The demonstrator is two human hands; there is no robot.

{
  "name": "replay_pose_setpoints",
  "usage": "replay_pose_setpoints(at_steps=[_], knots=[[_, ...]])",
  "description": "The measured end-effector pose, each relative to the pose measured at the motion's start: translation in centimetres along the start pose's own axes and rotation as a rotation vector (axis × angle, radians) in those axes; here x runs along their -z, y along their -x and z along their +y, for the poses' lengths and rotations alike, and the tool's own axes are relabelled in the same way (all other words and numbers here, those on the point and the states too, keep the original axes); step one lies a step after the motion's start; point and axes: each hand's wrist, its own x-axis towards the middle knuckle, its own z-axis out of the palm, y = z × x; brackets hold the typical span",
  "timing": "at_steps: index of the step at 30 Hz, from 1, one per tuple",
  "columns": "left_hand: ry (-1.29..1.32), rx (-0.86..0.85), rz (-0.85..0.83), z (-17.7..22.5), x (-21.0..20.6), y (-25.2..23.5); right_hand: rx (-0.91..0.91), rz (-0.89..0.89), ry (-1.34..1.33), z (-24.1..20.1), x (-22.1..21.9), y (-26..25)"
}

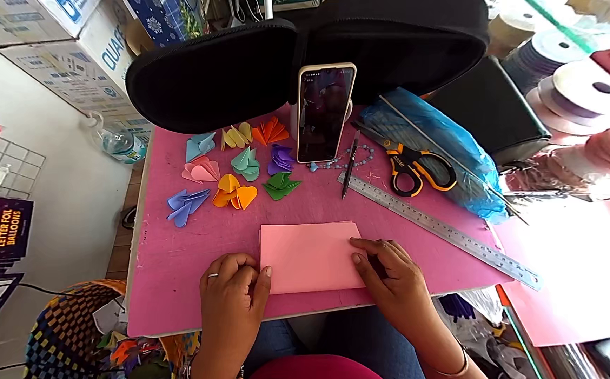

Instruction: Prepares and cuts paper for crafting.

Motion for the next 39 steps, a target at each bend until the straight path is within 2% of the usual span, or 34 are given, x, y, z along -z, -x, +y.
replay_pose_setpoints(at_steps=[3,6,9,12,22,39], knots=[[-0.123,-0.059,0.110,0.9,0.4,0.1,0.007,-0.002,0.016,0.0,0.0,-0.1],[-0.225,-0.214,0.137,2.3,0.4,0.2,0.011,-0.002,0.024,0.0,0.0,-0.1],[-0.235,-0.415,0.037,3.4,-1.2,0.7,0.012,-0.001,0.035,0.0,-0.1,-0.1],[-0.249,-0.512,-0.065,3.6,-2.8,1.2,0.016,0.000,0.040,0.0,-0.1,-0.1],[-0.283,-0.466,-0.074,3.5,-4.3,1.8,0.022,0.044,0.000,0.2,0.0,-0.1],[-0.298,-0.492,-0.047,3.4,-4.6,1.8,0.047,0.036,0.062,0.4,-0.2,0.2]])
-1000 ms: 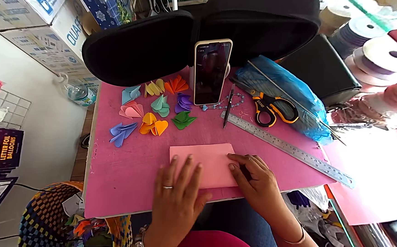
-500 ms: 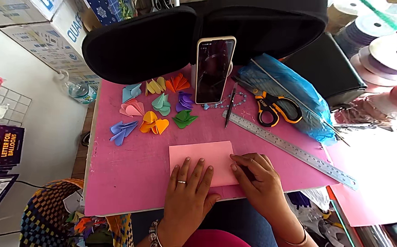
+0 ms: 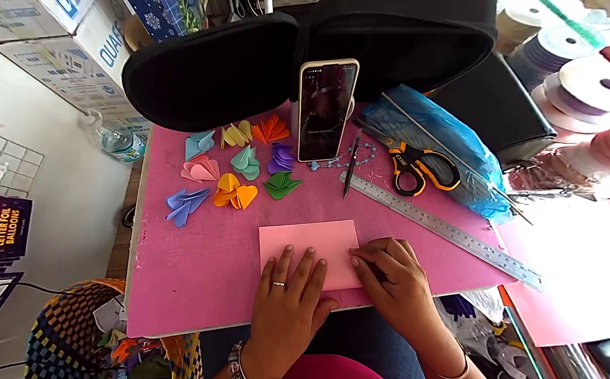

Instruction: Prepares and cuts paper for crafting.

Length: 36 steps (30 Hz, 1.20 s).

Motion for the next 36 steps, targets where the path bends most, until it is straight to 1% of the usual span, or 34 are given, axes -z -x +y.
replay_pose_setpoints(at_steps=[9,12,14,17,20,23,26,28,30,33,36], knots=[[0.004,0.001,0.013,0.0,-0.1,0.0,-0.010,-0.002,-0.023,0.0,0.2,-0.1],[0.000,0.001,0.015,-0.1,-0.1,0.1,-0.033,-0.035,-0.063,-0.1,0.8,-1.4],[-0.002,0.001,0.019,0.0,-0.2,0.1,-0.019,-0.082,-0.002,-0.4,1.1,-2.8],[-0.001,0.002,0.023,0.0,-0.3,0.2,-0.040,-0.215,0.142,-0.9,0.6,-4.6],[-0.006,0.006,0.039,0.1,-0.4,0.1,-0.067,-0.276,0.176,-1.3,-0.1,-5.9],[0.002,0.002,0.043,0.1,-0.4,0.1,-0.158,-0.379,0.173,-2.1,0.0,-7.1],[0.007,-0.003,0.048,0.1,-0.3,0.2,-0.290,-0.550,0.200,-3.0,0.5,-8.7],[0.011,-0.003,0.056,0.1,-0.3,0.2,-0.335,-0.649,0.235,-3.5,0.7,-9.5],[0.014,-0.003,0.059,0.1,-0.3,0.3,-0.328,-0.690,0.278,-4.0,0.7,-9.7],[0.014,-0.001,0.062,0.2,-0.3,0.5,-0.302,-0.676,0.304,-4.6,0.5,-9.6],[0.020,-0.002,0.059,0.2,-0.2,0.7,-0.348,-0.720,0.275,-4.9,0.7,-10.0]])
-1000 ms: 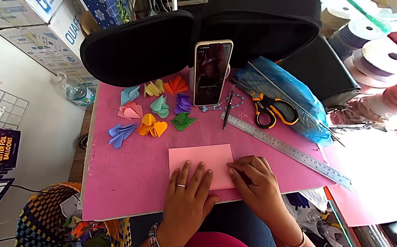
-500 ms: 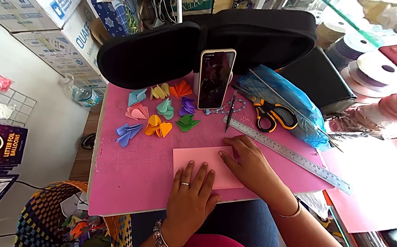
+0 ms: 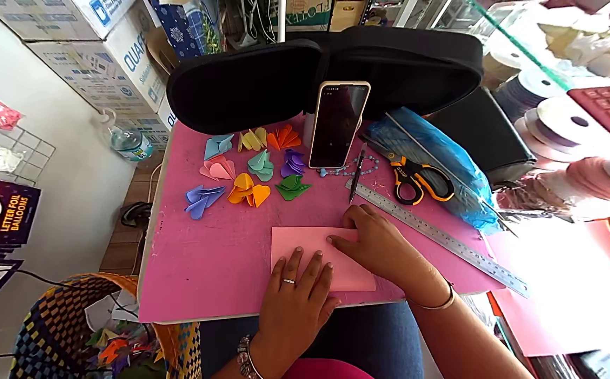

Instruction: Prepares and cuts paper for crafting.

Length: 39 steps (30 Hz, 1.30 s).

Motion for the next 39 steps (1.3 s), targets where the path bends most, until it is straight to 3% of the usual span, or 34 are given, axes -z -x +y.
replay_pose_setpoints(at_steps=[4,11,15,20,26,29,39], knots=[[0.003,-0.009,0.000,0.0,0.1,0.3,-0.018,-0.076,-0.039,0.3,0.6,-0.3],[0.010,-0.027,-0.004,0.3,0.1,0.7,0.153,-0.130,-0.064,0.8,0.5,0.2],[0.055,-0.024,-0.003,0.3,0.4,0.8,0.261,-0.188,-0.273,2.1,0.7,0.4],[0.376,0.190,0.153,-2.5,3.6,-1.5,0.424,-0.084,-0.738,4.9,-0.5,1.1],[1.358,0.514,-0.043,-6.1,5.1,-3.8,0.560,-0.026,-0.936,4.6,-3.1,1.5],[1.420,0.630,-0.051,-5.8,4.6,-3.3,0.557,-0.007,-0.930,4.8,-3.5,1.1],[1.352,0.594,0.091,-5.3,3.5,-2.7,0.555,0.070,-0.944,5.4,-4.2,1.0]])
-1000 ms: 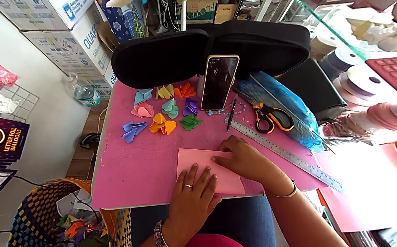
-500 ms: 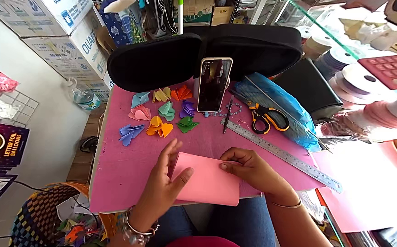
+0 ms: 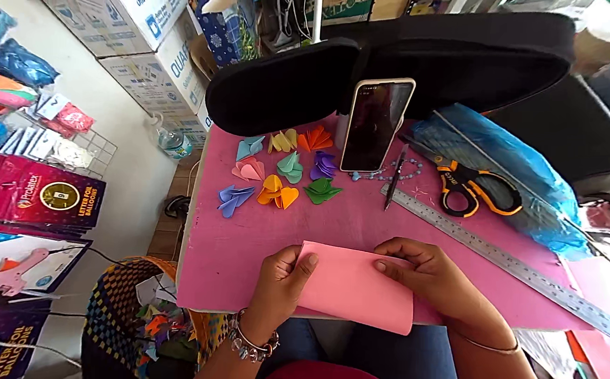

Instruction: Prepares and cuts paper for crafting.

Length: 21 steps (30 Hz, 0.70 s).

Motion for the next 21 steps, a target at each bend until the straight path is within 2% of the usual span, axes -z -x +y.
replay_pose_setpoints(at_steps=[21], knots=[[0.029,0.054,0.019,0.27,-0.06,-0.20,0.007,0.032,-0.003,0.18,0.02,0.17]])
